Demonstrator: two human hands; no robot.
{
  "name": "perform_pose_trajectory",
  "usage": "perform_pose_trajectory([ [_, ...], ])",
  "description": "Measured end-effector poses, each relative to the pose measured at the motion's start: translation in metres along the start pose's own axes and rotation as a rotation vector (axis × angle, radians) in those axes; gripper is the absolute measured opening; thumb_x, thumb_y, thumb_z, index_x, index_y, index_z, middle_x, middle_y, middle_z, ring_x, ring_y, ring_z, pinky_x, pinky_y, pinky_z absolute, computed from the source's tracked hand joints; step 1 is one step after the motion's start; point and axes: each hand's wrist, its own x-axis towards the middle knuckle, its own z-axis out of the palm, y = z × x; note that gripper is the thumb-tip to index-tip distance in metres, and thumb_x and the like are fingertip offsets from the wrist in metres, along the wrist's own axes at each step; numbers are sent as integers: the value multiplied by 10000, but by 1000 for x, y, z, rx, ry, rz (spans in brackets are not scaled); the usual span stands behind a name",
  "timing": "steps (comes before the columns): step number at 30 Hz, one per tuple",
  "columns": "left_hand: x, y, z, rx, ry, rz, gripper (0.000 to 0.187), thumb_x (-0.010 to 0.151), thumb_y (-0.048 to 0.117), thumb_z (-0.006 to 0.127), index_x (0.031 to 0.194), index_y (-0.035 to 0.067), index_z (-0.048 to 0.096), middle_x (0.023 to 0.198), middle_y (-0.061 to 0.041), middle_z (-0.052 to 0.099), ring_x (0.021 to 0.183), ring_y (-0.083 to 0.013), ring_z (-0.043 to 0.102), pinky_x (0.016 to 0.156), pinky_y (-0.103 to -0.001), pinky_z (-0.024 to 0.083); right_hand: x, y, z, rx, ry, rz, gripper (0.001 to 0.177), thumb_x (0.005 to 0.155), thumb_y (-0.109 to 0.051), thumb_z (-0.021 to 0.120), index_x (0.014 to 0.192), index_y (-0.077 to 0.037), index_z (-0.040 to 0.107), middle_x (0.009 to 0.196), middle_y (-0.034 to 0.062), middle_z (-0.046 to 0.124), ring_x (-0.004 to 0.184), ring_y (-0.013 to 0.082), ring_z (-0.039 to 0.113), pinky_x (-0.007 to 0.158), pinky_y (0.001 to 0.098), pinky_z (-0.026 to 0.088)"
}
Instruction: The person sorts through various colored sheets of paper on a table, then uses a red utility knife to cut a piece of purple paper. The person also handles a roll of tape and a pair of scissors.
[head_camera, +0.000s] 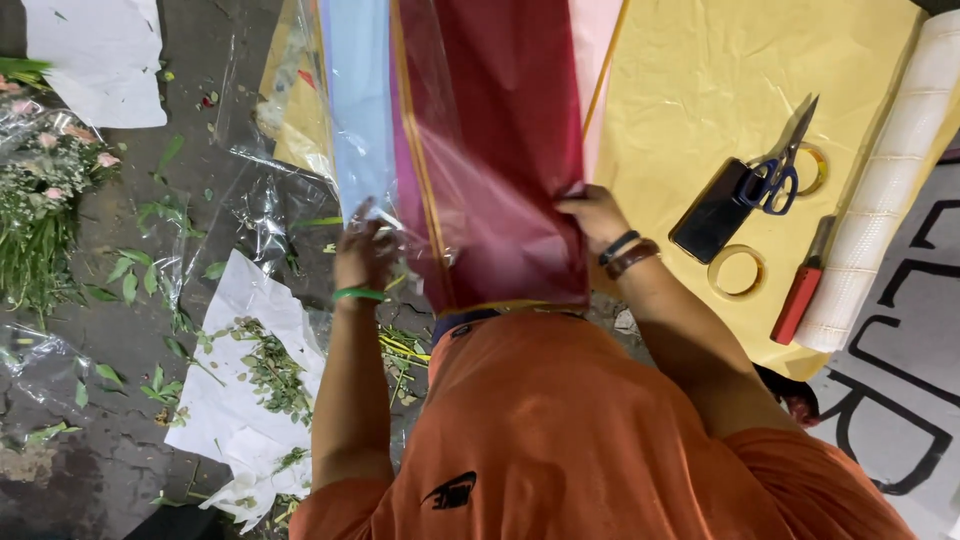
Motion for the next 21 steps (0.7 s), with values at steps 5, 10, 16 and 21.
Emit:
perform_pose_trajectory([
  [5,10,21,-124,330,480,460,298,1076,104,517,1336,42,650,1205,-182,671,1224,-314,657,1072,-432,541,-57,-65,-57,0,183,-150,519,828,-71,889,1291,40,682,1135,246,724,1091,389,705,926,557,562],
  [10,-45,-17,-200,732,1072,557,426,1097,43,533,1499,-63,439,1416,-384,525,1339,-544,536,1174,-580,430,-44,-48,-98,-130,129,-106,525,846,-115,892,1314,0,686,1167,227,715,1110,382,688,948,561,544],
  [16,-87,-92,-203,1413,769,-299,909,875,546,559,1634,145,259,1437,-201,442,1297,-456,494,1057,-612,414,-59,-60,-100,-167,-11,-257,472,907,-10,779,1344,16,604,1184,164,665,1121,336,640,993,514,506],
  [21,-66,-65,-158,1510,-384,-764,1437,593,1155,442,1510,60,601,1539,-230,586,1466,-413,507,1233,-529,386,-52,-60,-144,-545,-86,-315,412,957,3,733,1335,81,589,1222,303,672,1171,442,629,1038,603,463],
])
